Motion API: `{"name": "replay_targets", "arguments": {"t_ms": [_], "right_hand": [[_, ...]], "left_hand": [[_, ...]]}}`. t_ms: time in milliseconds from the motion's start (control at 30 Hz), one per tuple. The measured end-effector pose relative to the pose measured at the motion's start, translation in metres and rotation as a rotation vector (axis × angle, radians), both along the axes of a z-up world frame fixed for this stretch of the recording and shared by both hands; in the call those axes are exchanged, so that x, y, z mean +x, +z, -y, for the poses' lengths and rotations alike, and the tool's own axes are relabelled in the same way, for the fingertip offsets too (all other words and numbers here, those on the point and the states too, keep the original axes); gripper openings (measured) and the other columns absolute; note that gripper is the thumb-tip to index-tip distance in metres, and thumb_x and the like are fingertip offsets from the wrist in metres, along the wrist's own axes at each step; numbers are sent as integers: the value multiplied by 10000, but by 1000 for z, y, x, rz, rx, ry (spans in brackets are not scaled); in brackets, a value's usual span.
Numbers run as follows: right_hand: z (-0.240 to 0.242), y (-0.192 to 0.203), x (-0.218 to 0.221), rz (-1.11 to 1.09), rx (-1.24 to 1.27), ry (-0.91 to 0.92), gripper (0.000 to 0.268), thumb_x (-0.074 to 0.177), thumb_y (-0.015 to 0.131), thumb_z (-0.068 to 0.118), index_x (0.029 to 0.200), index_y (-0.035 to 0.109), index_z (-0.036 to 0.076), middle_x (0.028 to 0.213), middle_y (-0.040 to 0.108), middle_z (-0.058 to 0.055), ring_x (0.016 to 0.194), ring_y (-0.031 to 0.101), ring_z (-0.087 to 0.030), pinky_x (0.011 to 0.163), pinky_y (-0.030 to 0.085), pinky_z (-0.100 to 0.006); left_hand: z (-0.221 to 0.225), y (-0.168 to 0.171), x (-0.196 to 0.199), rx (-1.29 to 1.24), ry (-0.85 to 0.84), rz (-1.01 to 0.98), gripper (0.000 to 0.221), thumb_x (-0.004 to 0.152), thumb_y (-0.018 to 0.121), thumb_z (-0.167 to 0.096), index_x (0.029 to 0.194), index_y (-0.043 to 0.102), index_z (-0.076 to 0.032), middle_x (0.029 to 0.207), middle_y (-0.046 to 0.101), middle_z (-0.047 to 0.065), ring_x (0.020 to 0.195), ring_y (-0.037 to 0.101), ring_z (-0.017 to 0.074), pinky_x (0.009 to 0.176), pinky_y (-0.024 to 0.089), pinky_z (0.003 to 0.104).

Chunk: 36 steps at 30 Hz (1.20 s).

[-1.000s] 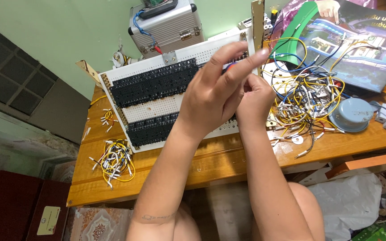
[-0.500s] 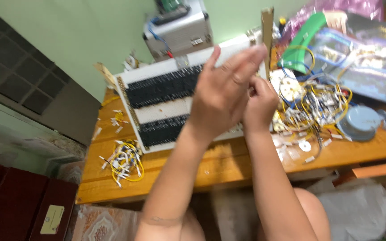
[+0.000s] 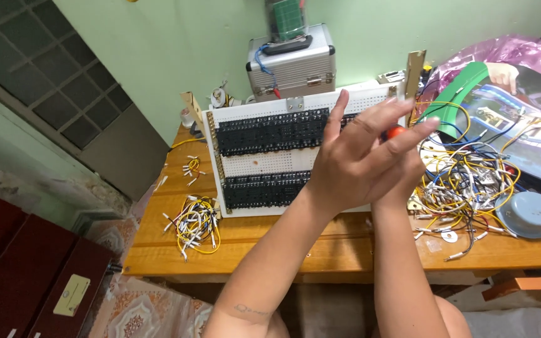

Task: Finalizing the wire routing on an electronic control panel by inserting wires into terminal blocks and tightening screws.

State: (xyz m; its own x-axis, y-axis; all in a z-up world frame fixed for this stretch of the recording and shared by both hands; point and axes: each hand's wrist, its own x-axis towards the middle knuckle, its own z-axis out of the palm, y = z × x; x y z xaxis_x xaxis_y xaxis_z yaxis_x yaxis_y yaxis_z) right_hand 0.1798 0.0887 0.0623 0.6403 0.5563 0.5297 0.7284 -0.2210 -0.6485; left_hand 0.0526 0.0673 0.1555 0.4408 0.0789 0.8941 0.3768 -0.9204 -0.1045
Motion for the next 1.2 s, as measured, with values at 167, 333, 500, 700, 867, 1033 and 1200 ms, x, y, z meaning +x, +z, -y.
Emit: {"name": "replay_targets", "arguments": {"t_ms": [167, 333, 500, 700, 867, 1033, 1200], "right_hand": [[9, 16, -13, -38, -39, 35, 360, 1024, 565, 466, 1203, 686, 178, 929, 724, -166, 766, 674, -431, 617, 501, -512], [17, 37, -19, -90, -74, 75, 335, 1010, 566, 453, 1124, 659, 153, 883, 686, -159, 751, 631, -397, 610, 472, -495], [24, 54, -28, -170, -148, 129, 323, 991, 568, 436, 1020, 624, 120, 823, 636, -150, 730, 574, -353, 601, 431, -472], [38, 72, -17, -248, -216, 177, 338, 972, 570, 419, 915, 589, 86, 762, 585, -142, 709, 516, -309, 592, 391, -450], [62, 77, -8, -306, -275, 209, 366, 958, 571, 406, 837, 564, 61, 716, 548, -135, 694, 473, -276, 585, 361, -433], [82, 90, -14, -371, -330, 241, 405, 944, 573, 393, 758, 538, 35, 671, 510, -129, 678, 429, -244, 579, 331, -417], [88, 72, 1, -218, -341, 311, 357, 938, 577, 244, 680, 518, 5, 595, 473, -142, 643, 371, -239, 591, 316, -415]], "left_hand": [[-4, -7, 5, 57, -37, 117, 389, 1064, 802, -202, 1378, 621, -343, 1199, 661, 0, 1127, 728, 157, 1238, 469, 531], [-6, -5, 5, 61, -88, 72, 464, 1079, 657, -61, 1499, 494, -173, 1346, 737, 29, 1188, 807, 153, 1315, 346, 517], [-3, 6, 1, 35, -148, -82, 483, 1139, 749, 0, 1507, 461, -118, 1553, 613, 149, 1457, 693, 209, 1396, 171, 552], [-7, 7, -7, -8, -207, -127, 453, 1158, 591, 103, 1507, 476, -162, 1571, 591, 173, 1470, 710, 240, 1405, 85, 499], [-4, 2, -14, -26, -295, 16, 526, 1151, 647, 137, 1501, 486, -221, 1484, 624, 162, 1385, 700, 279, 1295, 461, 512], [16, 12, -25, 9, -347, 153, 365, 1170, 625, 16, 1452, 543, -202, 1409, 594, 114, 1257, 758, 266, 1126, 712, 392], [19, 8, -38, 86, -218, 155, 322, 1169, 572, -35, 1429, 561, -225, 1407, 585, 94, 1217, 759, 257, 1015, 747, 388]]}}
